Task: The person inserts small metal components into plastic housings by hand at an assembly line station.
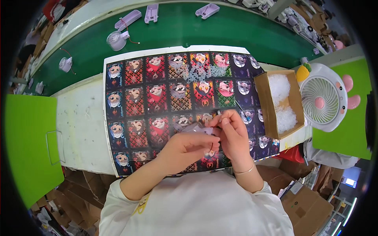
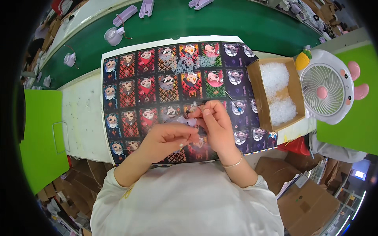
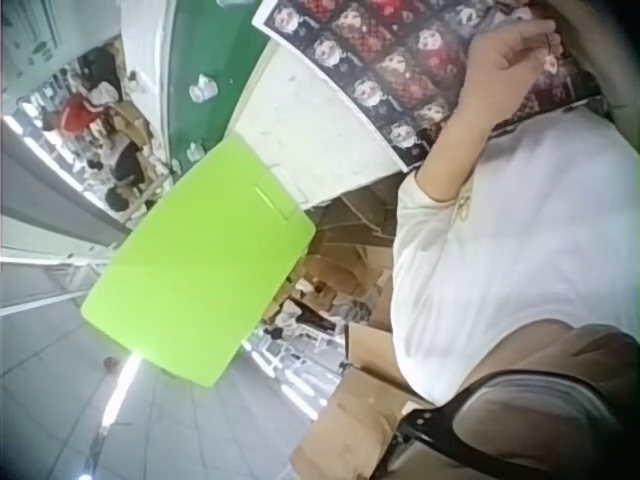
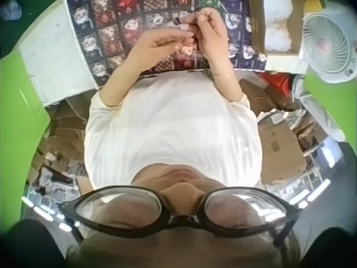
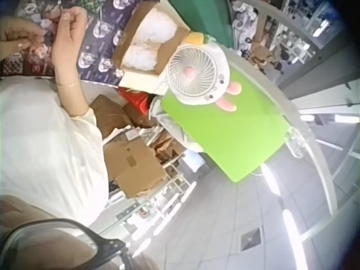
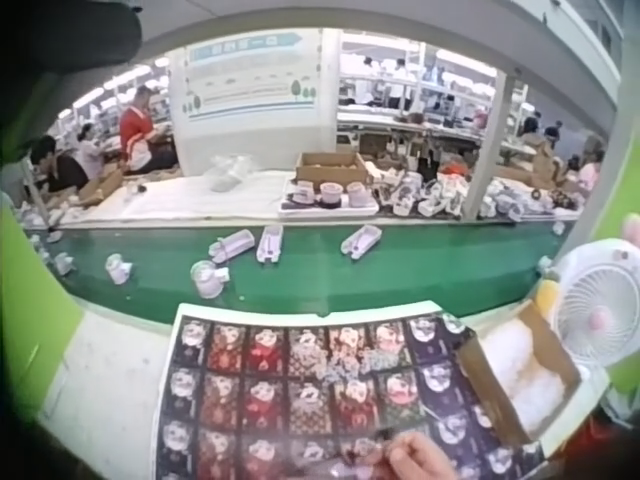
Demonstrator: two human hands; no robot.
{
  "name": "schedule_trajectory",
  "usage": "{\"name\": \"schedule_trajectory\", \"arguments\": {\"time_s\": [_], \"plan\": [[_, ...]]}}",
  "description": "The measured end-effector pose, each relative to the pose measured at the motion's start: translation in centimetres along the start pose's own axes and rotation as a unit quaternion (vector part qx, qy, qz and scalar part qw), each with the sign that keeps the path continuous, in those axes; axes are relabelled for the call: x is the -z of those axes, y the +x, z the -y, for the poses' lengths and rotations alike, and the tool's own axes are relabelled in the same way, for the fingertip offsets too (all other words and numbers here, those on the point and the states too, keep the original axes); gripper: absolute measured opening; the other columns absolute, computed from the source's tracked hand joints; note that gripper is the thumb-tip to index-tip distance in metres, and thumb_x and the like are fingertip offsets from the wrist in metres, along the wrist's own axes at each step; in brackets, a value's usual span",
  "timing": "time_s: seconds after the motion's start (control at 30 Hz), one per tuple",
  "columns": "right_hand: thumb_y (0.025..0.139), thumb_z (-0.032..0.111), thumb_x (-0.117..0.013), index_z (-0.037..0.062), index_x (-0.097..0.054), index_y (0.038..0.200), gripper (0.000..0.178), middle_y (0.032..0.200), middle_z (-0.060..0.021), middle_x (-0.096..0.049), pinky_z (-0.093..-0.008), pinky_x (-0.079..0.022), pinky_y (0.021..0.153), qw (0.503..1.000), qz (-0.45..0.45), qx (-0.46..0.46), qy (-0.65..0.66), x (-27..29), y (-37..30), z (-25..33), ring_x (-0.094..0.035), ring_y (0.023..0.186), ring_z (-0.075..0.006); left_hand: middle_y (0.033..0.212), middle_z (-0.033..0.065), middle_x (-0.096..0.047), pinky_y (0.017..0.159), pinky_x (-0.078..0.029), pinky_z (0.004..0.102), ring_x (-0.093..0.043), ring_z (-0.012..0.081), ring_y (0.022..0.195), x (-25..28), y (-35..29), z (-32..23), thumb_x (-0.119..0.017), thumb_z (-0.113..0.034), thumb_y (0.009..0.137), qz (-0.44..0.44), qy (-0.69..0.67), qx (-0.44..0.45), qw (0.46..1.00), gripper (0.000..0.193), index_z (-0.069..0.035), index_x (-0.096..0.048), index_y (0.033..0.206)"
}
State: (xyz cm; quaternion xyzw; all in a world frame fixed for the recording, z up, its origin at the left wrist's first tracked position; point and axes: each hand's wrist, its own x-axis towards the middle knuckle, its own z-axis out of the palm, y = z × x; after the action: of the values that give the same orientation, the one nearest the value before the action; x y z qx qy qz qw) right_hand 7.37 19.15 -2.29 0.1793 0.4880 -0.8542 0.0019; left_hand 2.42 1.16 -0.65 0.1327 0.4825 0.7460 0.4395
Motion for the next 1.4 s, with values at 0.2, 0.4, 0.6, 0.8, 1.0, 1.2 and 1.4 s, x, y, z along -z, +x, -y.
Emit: {"name": "schedule_trajectory", "arguments": {"time_s": [0.2,0.4,0.6,0.8,1.0,1.2,1.4], "plan": [[0.096,-0.003,-0.046,0.0028,-0.052,0.103,0.011,0.109,-0.0109,-0.055,-0.029,-0.046,0.088,0.914,-0.086,0.249,-0.309,0.5,-0.4,1.7,-0.052,0.098,-0.0141,0.093,0.0121,-0.061,0.073,-0.05,0.0335,-0.061,0.0267,0.085,-0.6,0.7,-1.8,-0.066,-0.003,0.087,-0.081,0.409,-0.218,0.882,0.017,-0.003,-0.068,0.104],[0.082,-0.009,-0.061,-0.001,-0.059,0.094,0.015,0.098,-0.0133,-0.056,-0.0304,-0.047,0.075,0.88,0.07,0.278,-0.379,-1.4,-2.8,5.0,-0.055,0.083,-0.0217,0.089,0.006,-0.057,0.069,-0.05,0.0368,-0.057,0.0267,0.084,-1.0,2.5,-1.7,-0.069,-0.001,0.076,-0.08,0.51,-0.29,0.806,0.021,-0.004,-0.067,0.097],[0.079,-0.01,-0.064,-0.0008,-0.06,0.092,0.016,0.091,-0.0118,-0.056,-0.028,-0.044,0.065,0.856,0.05,0.313,-0.409,-1.9,-2.4,5.0,-0.052,0.077,-0.0206,0.082,0.0043,-0.052,0.069,-0.047,0.0346,-0.052,0.0237,0.081,-1.7,3.0,-1.7,-0.066,-0.008,0.072,-0.093,0.609,-0.311,0.724,0.023,-0.008,-0.067,0.095],[0.079,-0.009,-0.065,0.0,-0.061,0.089,0.014,0.083,-0.0096,-0.055,-0.029,-0.042,0.057,0.849,-0.005,0.286,-0.444,-2.1,-2.6,5.1,-0.051,0.068,-0.0191,0.081,0.0051,-0.05,0.07,-0.046,0.0349,-0.051,0.0243,0.081,-1.2,3.2,-1.2,-0.063,-0.01,0.073,-0.09,0.608,-0.338,0.712,0.021,-0.007,-0.064,0.093],[0.078,-0.008,-0.066,-0.0002,-0.061,0.087,0.013,0.075,-0.0092,-0.054,-0.0315,-0.042,0.053,0.8,-0.002,0.305,-0.516,-1.9,-2.4,5.1,-0.052,0.06,-0.0204,0.08,0.0053,-0.049,0.066,-0.046,0.0344,-0.051,0.024,0.078,-1.1,3.6,-0.8,-0.063,-0.012,0.073,-0.099,0.615,-0.347,0.701,0.019,-0.007,-0.063,0.091],[0.076,-0.009,-0.066,-0.0003,-0.062,0.086,0.014,0.073,-0.0088,-0.055,-0.0293,-0.041,0.051,0.802,0.028,0.298,-0.517,-1.5,-2.0,5.8,-0.052,0.058,-0.0183,0.083,0.007,-0.055,0.062,-0.045,0.0377,-0.054,0.0258,0.076,-0.4,3.9,-0.1,-0.068,-0.007,0.075,-0.11,0.618,-0.384,0.677,0.024,-0.005,-0.067,0.099],[0.089,-0.007,-0.059,-0.0017,-0.062,0.092,0.007,0.075,-0.0037,-0.057,-0.0228,-0.039,0.052,0.937,-0.037,0.183,-0.296,-0.4,-1.0,4.9,-0.05,0.06,-0.0093,0.109,0.0156,-0.061,0.086,-0.048,0.0443,-0.059,0.0348,0.1,1.2,3.7,2.7,-0.059,-0.01,0.086,-0.121,0.469,-0.22,0.846,0.03,-0.004,-0.063,0.115]]}}
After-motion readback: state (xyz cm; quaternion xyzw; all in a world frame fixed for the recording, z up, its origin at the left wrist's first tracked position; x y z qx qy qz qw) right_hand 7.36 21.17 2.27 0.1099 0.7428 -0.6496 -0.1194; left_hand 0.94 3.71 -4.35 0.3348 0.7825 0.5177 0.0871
